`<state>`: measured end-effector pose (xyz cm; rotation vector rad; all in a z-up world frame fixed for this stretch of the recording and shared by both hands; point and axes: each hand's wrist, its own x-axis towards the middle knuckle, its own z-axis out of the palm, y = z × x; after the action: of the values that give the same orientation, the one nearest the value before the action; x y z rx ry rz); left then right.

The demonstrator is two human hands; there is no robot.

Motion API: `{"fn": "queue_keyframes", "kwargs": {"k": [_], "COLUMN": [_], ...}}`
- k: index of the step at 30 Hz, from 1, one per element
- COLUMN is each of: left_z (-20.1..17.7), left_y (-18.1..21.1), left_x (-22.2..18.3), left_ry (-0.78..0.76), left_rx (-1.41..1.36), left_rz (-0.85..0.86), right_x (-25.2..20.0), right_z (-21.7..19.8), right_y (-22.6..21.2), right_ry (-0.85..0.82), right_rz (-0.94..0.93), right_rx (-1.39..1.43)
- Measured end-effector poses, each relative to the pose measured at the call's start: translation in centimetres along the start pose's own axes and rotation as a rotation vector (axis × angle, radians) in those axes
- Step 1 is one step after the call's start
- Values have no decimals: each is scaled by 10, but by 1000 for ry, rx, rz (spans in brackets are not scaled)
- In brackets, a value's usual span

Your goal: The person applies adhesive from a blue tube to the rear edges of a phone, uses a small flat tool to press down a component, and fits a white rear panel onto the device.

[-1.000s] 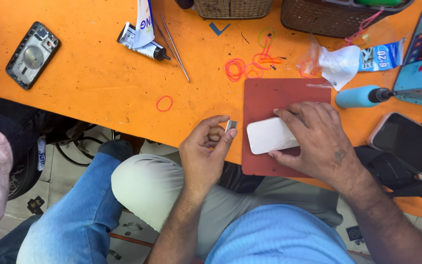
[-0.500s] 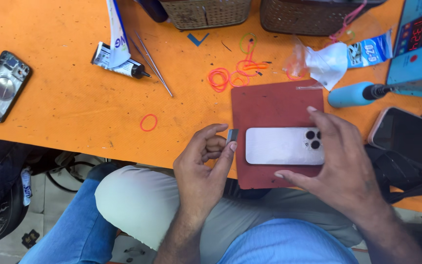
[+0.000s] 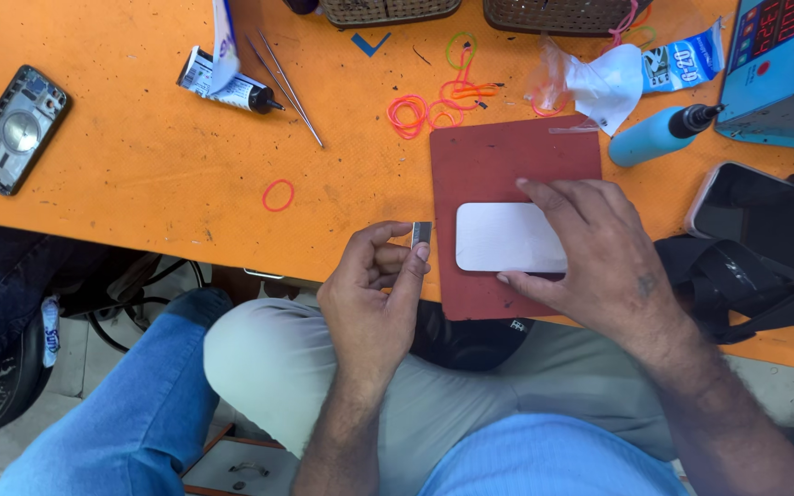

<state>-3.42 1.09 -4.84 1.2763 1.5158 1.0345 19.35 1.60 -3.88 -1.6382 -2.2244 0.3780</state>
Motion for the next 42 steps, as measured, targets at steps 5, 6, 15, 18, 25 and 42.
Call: {"fn": "queue_keyframes", "kwargs": {"k": [5,6,15,18,25,42], "left_z": [3,5,25,28,32,40], "left_y": [-18,-19,-17,-16,-15,-9], "left_x": [5,7,24,23,19,13], "left_ry": [-21,-21,-49,-55,-16,-42], "left_rx": [-67,-56,130,162,289,633], "left_rz": [8,39,221,211,362,628], "right_x": [-9,-10,-16,-17,-18,-11], "right_z": [8,10,17,18,21,14], "right_y": [-6,-10,-13,-8,-1,-3], "right_ry": [30,34,83,78,69,61], "right_rz": [103,108,175,165,135,85], "right_rx": [-82,-79,-94,-96,-70,-106]}}
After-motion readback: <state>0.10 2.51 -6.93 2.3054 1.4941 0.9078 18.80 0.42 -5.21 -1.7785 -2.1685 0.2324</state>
